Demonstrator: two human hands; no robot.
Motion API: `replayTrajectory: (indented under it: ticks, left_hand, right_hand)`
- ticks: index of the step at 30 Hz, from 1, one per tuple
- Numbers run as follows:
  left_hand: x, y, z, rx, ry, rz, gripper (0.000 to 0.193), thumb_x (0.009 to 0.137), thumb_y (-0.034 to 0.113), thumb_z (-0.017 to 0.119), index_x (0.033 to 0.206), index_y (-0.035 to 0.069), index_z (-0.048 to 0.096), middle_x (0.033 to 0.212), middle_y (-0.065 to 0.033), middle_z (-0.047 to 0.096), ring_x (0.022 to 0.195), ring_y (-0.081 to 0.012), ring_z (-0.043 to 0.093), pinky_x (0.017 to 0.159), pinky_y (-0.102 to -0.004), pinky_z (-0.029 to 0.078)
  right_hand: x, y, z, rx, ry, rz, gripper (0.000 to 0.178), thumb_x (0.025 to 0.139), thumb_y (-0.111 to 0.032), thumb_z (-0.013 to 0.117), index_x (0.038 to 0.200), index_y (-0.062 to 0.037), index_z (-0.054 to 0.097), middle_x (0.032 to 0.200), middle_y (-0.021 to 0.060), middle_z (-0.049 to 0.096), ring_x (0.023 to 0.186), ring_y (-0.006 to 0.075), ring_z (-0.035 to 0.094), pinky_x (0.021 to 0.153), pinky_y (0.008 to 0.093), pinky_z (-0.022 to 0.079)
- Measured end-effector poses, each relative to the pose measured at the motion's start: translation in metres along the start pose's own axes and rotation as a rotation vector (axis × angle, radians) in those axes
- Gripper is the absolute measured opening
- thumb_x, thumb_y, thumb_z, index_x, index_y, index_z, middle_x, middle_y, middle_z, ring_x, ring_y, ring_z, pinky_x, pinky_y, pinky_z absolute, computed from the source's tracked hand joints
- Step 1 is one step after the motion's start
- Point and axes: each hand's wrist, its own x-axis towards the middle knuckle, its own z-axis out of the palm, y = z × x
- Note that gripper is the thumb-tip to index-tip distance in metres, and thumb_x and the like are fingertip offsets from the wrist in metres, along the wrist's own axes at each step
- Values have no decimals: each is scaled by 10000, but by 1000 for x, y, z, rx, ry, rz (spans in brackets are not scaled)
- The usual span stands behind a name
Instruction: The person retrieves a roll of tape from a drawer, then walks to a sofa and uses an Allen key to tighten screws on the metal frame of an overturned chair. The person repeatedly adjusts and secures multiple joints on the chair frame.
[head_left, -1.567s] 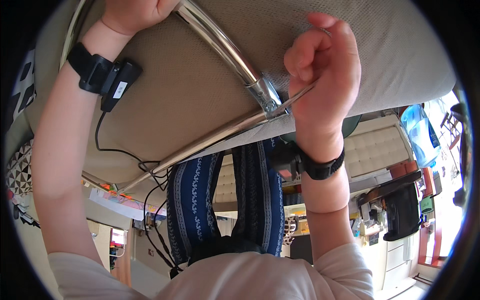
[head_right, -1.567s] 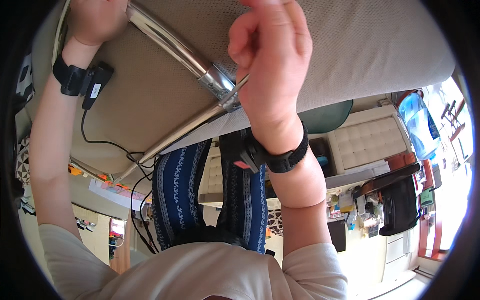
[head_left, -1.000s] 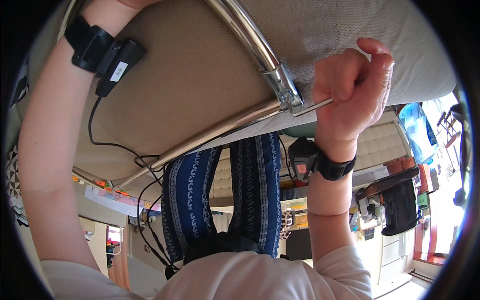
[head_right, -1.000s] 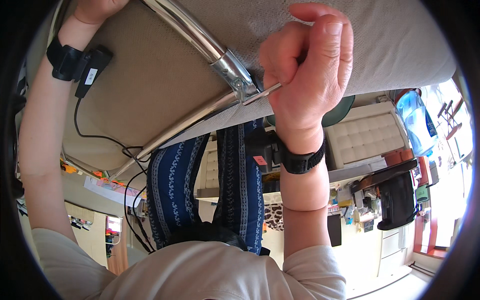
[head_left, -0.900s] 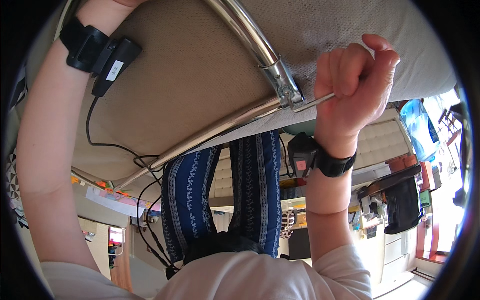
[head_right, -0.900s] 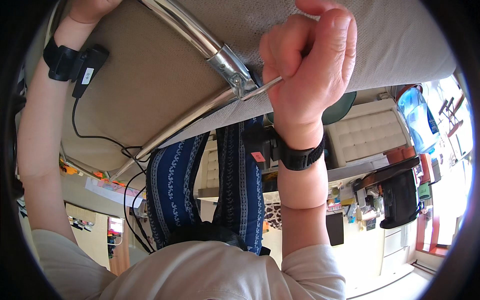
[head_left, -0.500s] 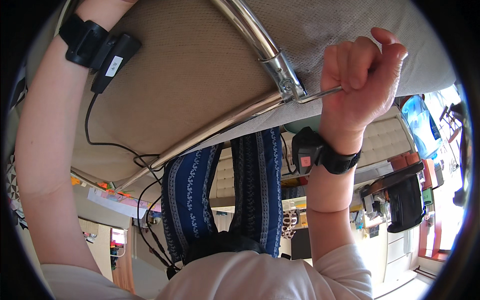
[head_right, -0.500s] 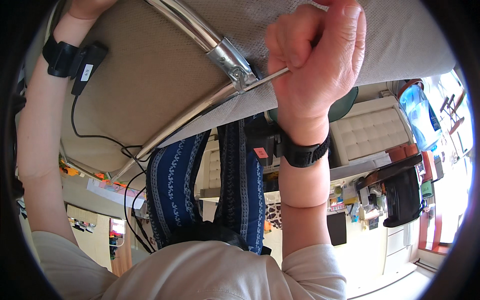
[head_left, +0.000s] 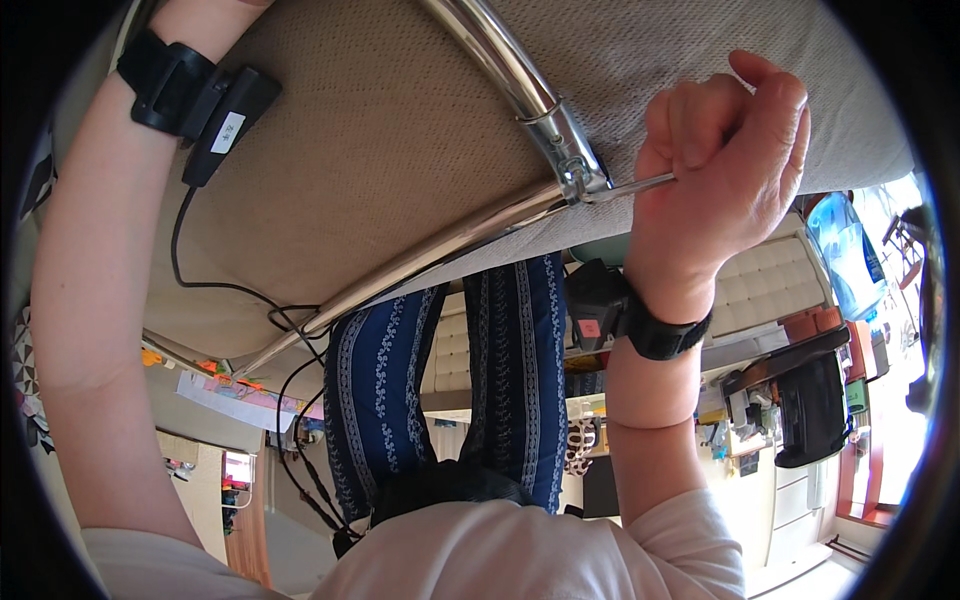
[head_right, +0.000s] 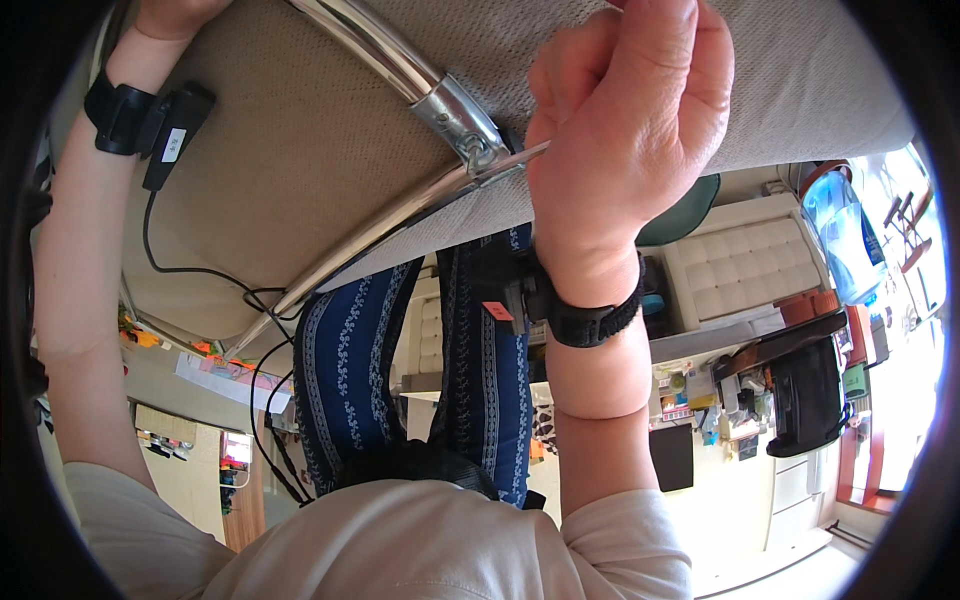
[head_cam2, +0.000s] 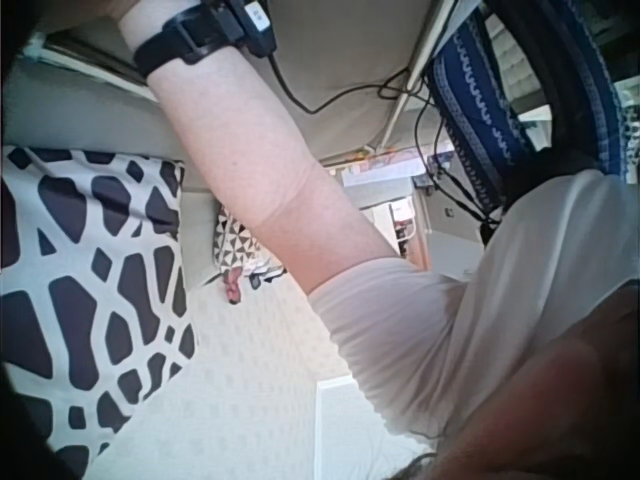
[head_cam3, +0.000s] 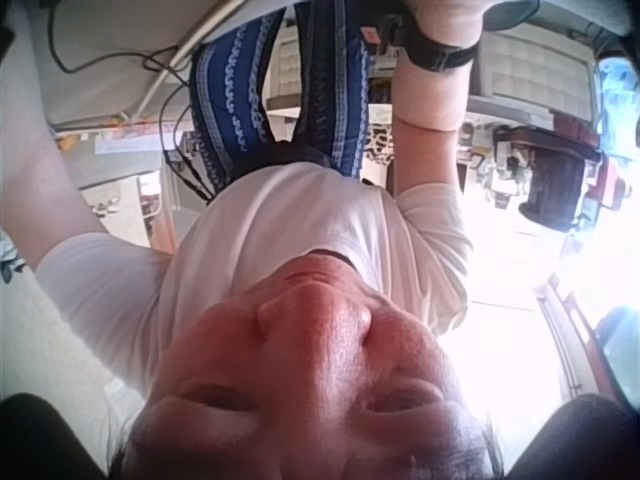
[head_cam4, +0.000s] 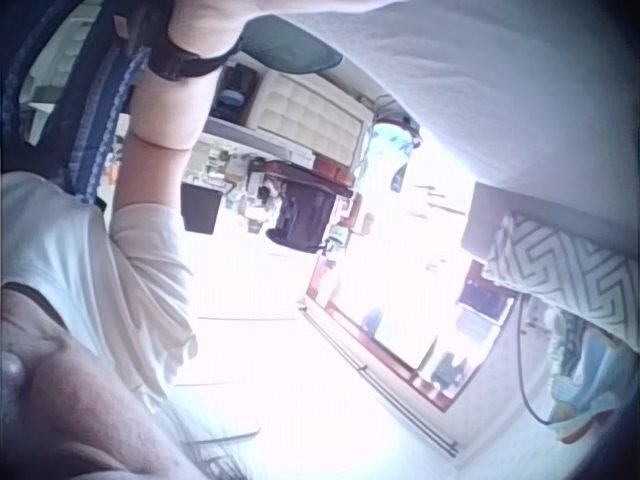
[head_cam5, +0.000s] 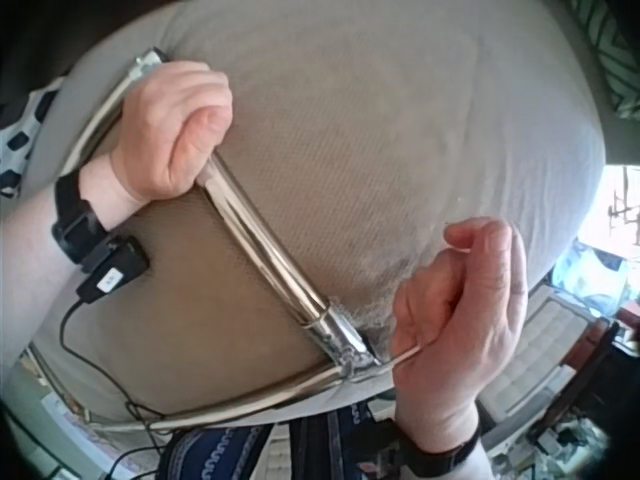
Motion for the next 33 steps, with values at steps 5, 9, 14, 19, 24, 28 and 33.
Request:
replayTrajectory:
  ticks: [5,9,14,19,24,28,33]
  left_hand:
    - [6,1,4,-18,145,107,184,929,150,546,800,29,597,793,-141,615,737,-369,589,689,-418,470]
    - [6,1,2,-61,45,61,200,937,159,546,792,28,589,777,-139,600,714,-369,580,670,-418,465]
    - [8,1,4,-81,113,86,224,949,169,537,776,32,574,747,-136,577,693,-362,566,646,-416,452]
    - [9,2,2,-97,66,55,235,954,171,531,765,37,564,725,-125,561,678,-357,555,632,-412,441]
    - [8,0,2,-27,65,112,246,968,170,514,767,36,562,719,-113,562,671,-341,554,628,-406,437]
    - [7,-1,4,-39,108,112,251,976,166,502,768,39,564,711,-113,557,664,-331,550,623,-402,432]
    - [10,0,3,-105,103,115,268,980,168,496,750,41,549,693,-108,543,644,-327,537,604,-402,416]
  right_hand:
    - [-12,2,-4,-27,38,-44,341,1085,-306,448,955,-14,567,466,9,416,366,86,297,359,246,260]
    - [-16,9,-11,2,109,-99,298,1073,-306,476,962,-38,547,465,14,408,364,92,292,341,247,243]
    - [-19,11,-15,-5,144,-103,289,1067,-309,489,975,-40,539,467,14,415,362,92,303,341,245,249]
    - [-15,10,-16,-38,122,-98,284,1061,-313,502,970,-47,536,473,16,427,360,96,333,339,241,265]
    - [-19,13,-15,-92,148,-108,169,1075,-169,410,1018,-38,500,559,7,369,421,84,274,376,215,266]
    - [-23,13,-14,-140,230,-100,181,1076,-176,413,1027,-29,507,568,11,400,414,87,298,369,220,279]
    - [-14,12,-15,-185,133,-163,242,1054,-256,486,952,-43,537,468,21,453,343,109,363,330,245,296]
